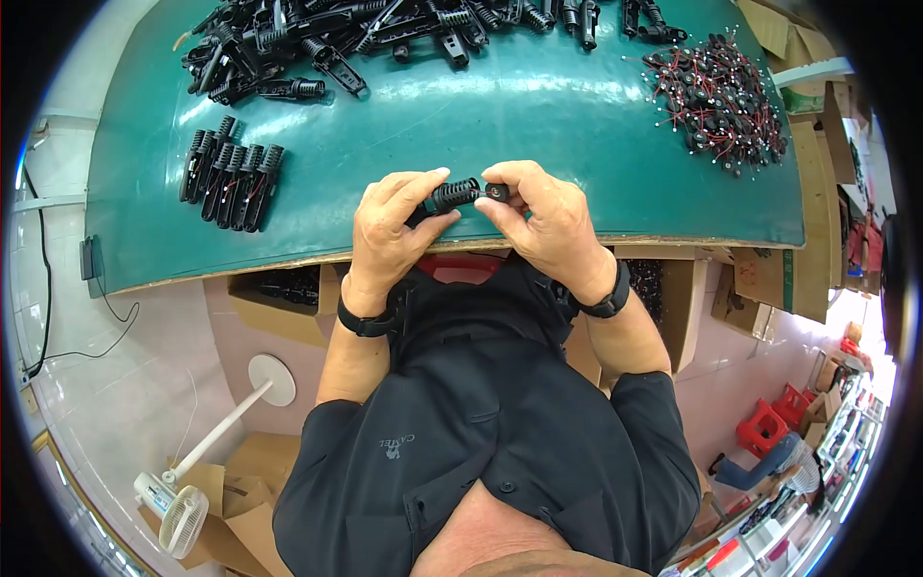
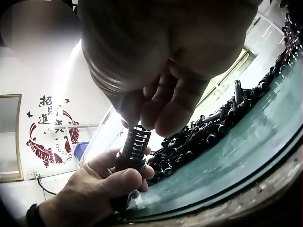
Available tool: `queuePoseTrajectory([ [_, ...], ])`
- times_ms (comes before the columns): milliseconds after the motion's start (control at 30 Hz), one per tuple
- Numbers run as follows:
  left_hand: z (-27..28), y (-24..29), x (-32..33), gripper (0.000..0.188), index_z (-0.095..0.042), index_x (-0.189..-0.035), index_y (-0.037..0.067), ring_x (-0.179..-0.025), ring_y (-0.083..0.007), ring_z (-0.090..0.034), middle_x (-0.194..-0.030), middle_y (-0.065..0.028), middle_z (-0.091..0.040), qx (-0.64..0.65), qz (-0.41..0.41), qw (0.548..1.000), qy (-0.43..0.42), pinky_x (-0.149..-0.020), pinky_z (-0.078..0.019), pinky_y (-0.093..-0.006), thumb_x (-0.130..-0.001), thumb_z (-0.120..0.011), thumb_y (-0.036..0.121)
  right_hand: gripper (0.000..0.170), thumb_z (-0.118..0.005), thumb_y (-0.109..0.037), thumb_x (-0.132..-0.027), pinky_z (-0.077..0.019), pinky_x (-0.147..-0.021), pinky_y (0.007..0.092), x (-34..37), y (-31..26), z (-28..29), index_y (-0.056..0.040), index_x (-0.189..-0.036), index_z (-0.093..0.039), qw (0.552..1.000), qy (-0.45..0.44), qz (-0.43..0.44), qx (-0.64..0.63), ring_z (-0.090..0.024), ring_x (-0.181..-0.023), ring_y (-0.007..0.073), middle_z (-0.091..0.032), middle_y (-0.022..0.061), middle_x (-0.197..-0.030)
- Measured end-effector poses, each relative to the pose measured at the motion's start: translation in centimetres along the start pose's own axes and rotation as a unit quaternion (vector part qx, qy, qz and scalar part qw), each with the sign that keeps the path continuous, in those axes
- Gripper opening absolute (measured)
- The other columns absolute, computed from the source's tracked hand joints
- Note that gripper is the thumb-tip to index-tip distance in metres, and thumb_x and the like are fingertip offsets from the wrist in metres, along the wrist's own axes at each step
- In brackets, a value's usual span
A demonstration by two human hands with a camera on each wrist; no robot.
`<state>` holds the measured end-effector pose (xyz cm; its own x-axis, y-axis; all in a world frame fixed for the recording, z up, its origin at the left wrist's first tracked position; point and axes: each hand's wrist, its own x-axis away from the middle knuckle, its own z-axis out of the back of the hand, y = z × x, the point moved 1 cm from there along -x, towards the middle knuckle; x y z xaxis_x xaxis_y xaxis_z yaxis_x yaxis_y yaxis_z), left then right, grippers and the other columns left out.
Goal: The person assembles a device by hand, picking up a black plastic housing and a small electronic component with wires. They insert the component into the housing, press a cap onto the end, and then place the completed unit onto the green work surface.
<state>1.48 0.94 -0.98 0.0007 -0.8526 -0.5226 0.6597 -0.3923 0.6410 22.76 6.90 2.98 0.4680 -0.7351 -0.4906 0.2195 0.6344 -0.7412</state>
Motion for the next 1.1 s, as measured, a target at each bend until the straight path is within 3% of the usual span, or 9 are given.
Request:
queuePoseTrajectory([
  [333, 0.1, 0.3, -0.1, 0.062, -0.076, -0.128, 0.011, -0.098, -0.027, -0.071, -0.11, -0.0083, -0.076, -0.029, -0.015, 0.999, -0.025, -0.085, -0.0543, -0.0367, -0.069, -0.094, 0.008, 0.036, -0.085, -0.004, -0.083, -0.0535, -0.062, 0.0364, 0.0, 0.3, 0.8, -0.0028, -0.117, -0.072, 0.993, -0.067, 0.043, 0.086, -0.068, -0.072, 0.0243, -0.071, 0.012, -0.091],
  [467, 0.0, 0.6, -0.3, 0.058, -0.076, -0.123, 0.01, -0.096, -0.0261, -0.071, -0.107, -0.0073, -0.077, -0.043, -0.018, 0.999, -0.024, -0.083, -0.0542, -0.0362, -0.068, -0.095, 0.009, 0.038, -0.084, -0.002, -0.084, -0.0568, -0.066, 0.0355, 0.1, 0.5, 0.5, -0.0024, -0.12, -0.072, 0.995, -0.06, 0.037, 0.069, -0.071, -0.076, 0.0253, -0.073, 0.0132, -0.098],
  [567, -0.3, 0.3, 0.1, 0.05, -0.074, -0.113, 0.011, -0.089, -0.0244, -0.072, -0.099, -0.0041, -0.076, 0.008, 0.035, 0.999, 0.004, -0.078, -0.0508, -0.0372, -0.068, -0.095, 0.015, 0.039, -0.084, -0.001, -0.084, -0.059, -0.07, 0.034, 0.4, 1.0, 0.0, -0.0021, -0.121, -0.073, 0.998, -0.034, 0.049, 0.036, -0.072, -0.08, 0.0259, -0.075, 0.014, -0.102],
  [700, -0.2, 0.2, 0.1, 0.046, -0.071, -0.107, 0.01, -0.087, -0.0261, -0.073, -0.097, -0.0048, -0.076, 0.005, 0.024, 1.0, -0.008, -0.077, -0.0516, -0.0373, -0.068, -0.096, 0.015, 0.039, -0.084, 0.0, -0.084, -0.0609, -0.074, 0.0307, 0.9, 1.2, -0.3, -0.0019, -0.121, -0.074, 0.999, -0.016, 0.04, 0.017, -0.074, -0.084, 0.0222, -0.076, 0.0128, -0.108],
  [800, -0.2, 0.1, 0.1, 0.046, -0.072, -0.107, 0.01, -0.088, -0.0266, -0.073, -0.097, -0.0048, -0.076, 0.01, 0.013, 1.0, -0.001, -0.077, -0.0519, -0.0375, -0.068, -0.095, 0.014, 0.033, -0.085, 0.0, -0.086, -0.0603, -0.074, 0.0277, 1.5, 1.2, -0.2, -0.0012, -0.118, -0.075, 0.996, -0.018, -0.066, -0.052, -0.073, -0.085, 0.015, -0.077, 0.0098, -0.106],
  [933, -0.2, -0.1, 0.1, 0.046, -0.072, -0.108, 0.01, -0.089, -0.0273, -0.073, -0.097, -0.0048, -0.076, 0.019, 0.009, 1.0, 0.006, -0.077, -0.0523, -0.0377, -0.069, -0.095, 0.013, 0.03, -0.086, -0.002, -0.087, -0.0595, -0.072, 0.0257, 2.1, 1.7, -0.3, -0.0005, -0.116, -0.075, 0.991, 0.03, -0.097, -0.083, -0.072, -0.085, 0.0104, -0.077, 0.0084, -0.104],
  [1100, -0.3, -0.1, 0.1, 0.046, -0.071, -0.108, 0.011, -0.09, -0.0275, -0.073, -0.098, -0.0047, -0.076, 0.017, -0.002, 1.0, 0.014, -0.077, -0.0524, -0.038, -0.069, -0.095, 0.014, 0.027, -0.086, -0.004, -0.088, -0.0585, -0.069, 0.0248, 2.4, 1.2, -0.2, 0.0003, -0.113, -0.076, 0.992, 0.02, -0.106, -0.067, -0.072, -0.08, 0.01, -0.076, 0.0079, -0.098],
])
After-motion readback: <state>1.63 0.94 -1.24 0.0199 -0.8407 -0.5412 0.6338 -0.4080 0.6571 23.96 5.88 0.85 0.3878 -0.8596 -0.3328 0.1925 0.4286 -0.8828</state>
